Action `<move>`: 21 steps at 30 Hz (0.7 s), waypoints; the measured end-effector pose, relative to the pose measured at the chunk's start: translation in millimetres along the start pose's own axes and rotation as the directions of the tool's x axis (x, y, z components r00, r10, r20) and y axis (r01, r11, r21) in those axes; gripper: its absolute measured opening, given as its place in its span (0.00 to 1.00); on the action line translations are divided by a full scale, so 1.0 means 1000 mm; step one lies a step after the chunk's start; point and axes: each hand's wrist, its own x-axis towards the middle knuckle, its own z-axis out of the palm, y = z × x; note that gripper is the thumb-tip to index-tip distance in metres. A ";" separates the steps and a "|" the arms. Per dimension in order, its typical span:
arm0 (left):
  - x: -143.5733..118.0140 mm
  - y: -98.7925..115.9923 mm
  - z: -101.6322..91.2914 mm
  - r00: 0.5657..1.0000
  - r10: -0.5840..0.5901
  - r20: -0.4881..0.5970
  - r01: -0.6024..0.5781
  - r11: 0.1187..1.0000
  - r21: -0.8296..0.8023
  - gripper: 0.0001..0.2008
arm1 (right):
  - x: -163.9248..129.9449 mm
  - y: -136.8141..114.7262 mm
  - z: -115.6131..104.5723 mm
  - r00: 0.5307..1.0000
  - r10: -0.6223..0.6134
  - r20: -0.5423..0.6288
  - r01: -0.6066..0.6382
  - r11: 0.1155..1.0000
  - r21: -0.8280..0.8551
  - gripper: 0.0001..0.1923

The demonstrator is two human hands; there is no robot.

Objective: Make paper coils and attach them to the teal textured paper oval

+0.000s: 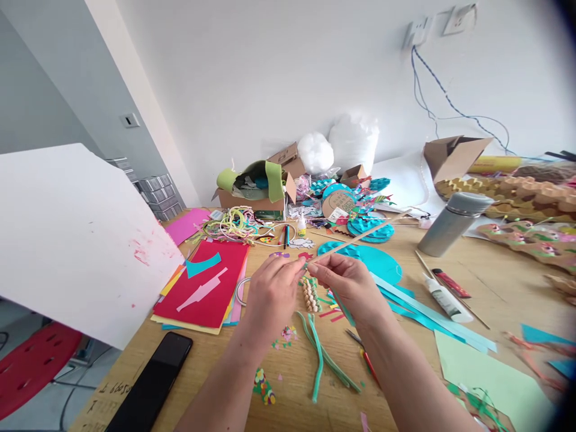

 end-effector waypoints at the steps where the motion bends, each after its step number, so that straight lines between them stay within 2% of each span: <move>1: 0.000 0.000 -0.001 1.000 -0.001 0.005 0.000 1.000 0.027 0.11 | -0.001 -0.001 0.000 1.000 -0.001 0.008 0.001 1.000 -0.010 0.18; 5: 0.001 0.001 -0.003 1.000 0.002 -0.008 -0.001 0.996 0.089 0.11 | -0.003 -0.007 -0.002 0.996 0.009 0.089 -0.002 0.997 -0.080 0.18; 8: 0.001 0.003 -0.004 1.000 -0.012 0.001 0.012 0.997 0.075 0.09 | -0.004 -0.011 -0.003 0.994 -0.002 0.113 0.014 0.995 -0.103 0.19; 11: 0.001 0.006 -0.004 0.997 -0.075 0.032 0.076 0.997 -0.025 0.07 | -0.006 -0.013 -0.005 0.992 -0.044 0.116 0.057 0.992 -0.114 0.18; 13: 0.001 0.009 -0.005 0.984 -0.164 0.075 0.174 0.974 -0.147 0.07 | -0.008 -0.014 -0.006 0.991 -0.074 0.113 0.092 0.983 -0.160 0.16; 15: 0.002 0.012 -0.008 0.944 -0.281 0.172 0.322 0.897 -0.301 0.07 | -0.011 -0.015 -0.007 0.989 -0.097 0.107 0.120 0.965 -0.233 0.15; 18: 0.006 0.017 -0.015 0.848 -0.404 0.342 0.528 0.697 -0.485 0.09 | -0.016 -0.018 -0.007 0.984 -0.148 0.102 0.175 0.911 -0.374 0.12; 21: 0.010 0.018 -0.019 0.788 -0.462 0.407 0.615 0.562 -0.554 0.11 | -0.020 -0.022 -0.004 0.969 -0.227 0.094 0.243 0.825 -0.510 0.10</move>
